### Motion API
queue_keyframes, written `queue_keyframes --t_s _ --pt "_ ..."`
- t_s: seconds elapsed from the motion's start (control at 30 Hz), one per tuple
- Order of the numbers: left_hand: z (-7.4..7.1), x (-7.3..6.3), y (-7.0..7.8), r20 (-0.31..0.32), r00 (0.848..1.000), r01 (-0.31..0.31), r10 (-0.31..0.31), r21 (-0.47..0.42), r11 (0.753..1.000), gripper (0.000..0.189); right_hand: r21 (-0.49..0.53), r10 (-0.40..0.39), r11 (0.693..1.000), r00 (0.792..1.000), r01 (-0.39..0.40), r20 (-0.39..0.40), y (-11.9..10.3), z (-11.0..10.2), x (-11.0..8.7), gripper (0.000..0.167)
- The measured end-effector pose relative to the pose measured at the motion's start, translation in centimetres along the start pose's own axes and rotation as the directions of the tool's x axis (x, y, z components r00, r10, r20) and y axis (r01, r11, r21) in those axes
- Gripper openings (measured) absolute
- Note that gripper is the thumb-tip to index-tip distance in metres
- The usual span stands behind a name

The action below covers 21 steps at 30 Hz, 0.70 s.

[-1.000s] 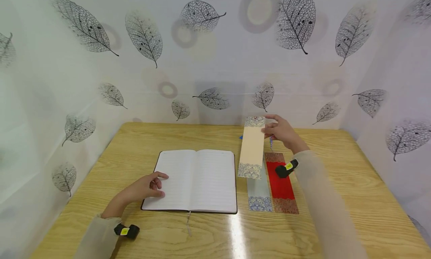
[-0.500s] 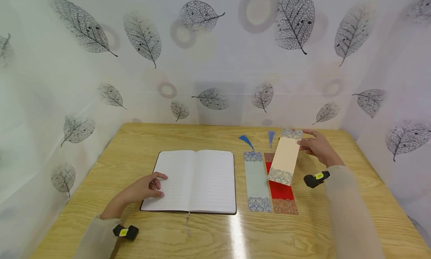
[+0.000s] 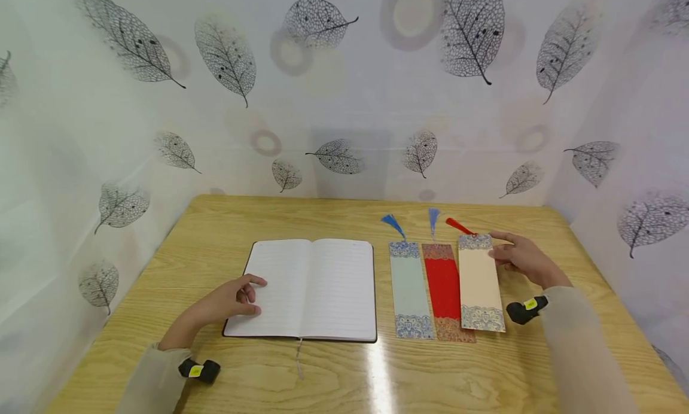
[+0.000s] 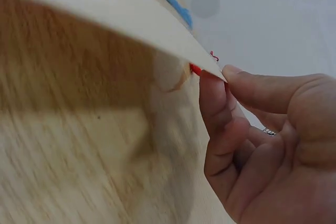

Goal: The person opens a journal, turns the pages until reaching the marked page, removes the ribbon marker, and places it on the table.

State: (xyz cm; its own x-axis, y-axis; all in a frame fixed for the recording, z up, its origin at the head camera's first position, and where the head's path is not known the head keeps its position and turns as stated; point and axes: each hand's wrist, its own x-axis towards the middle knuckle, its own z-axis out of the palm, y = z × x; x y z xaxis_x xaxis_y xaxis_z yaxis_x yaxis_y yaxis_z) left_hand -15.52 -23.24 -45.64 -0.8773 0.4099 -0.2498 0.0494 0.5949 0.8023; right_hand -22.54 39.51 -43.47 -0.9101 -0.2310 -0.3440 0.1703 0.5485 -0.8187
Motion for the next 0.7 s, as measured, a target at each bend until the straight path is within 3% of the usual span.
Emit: queue_keyframes --t_s 0.27,0.43,0.6,0.7 --pt "-0.1 -0.2 0.0 -0.003 1.0 -0.007 0.007 0.007 1.0 0.053 -0.051 -0.007 0.999 0.999 0.009 0.038 0.9 0.4 0.1 0.068" --pt "-0.1 0.0 -0.2 -0.012 1.0 0.001 -0.001 0.017 1.0 0.053 -0.168 -0.007 0.986 1.0 0.01 0.018 0.9 0.8 0.4 0.07" --pt "0.0 0.1 -0.4 -0.002 1.0 0.007 -0.007 0.02 1.0 0.055 -0.39 -0.035 0.92 0.999 0.037 0.011 0.5 1.4 0.4 0.073" --pt "-0.1 0.1 -0.4 0.002 1.0 0.009 -0.009 0.017 1.0 0.055 -0.464 -0.064 0.883 0.997 0.071 0.031 0.4 1.9 0.4 0.073"
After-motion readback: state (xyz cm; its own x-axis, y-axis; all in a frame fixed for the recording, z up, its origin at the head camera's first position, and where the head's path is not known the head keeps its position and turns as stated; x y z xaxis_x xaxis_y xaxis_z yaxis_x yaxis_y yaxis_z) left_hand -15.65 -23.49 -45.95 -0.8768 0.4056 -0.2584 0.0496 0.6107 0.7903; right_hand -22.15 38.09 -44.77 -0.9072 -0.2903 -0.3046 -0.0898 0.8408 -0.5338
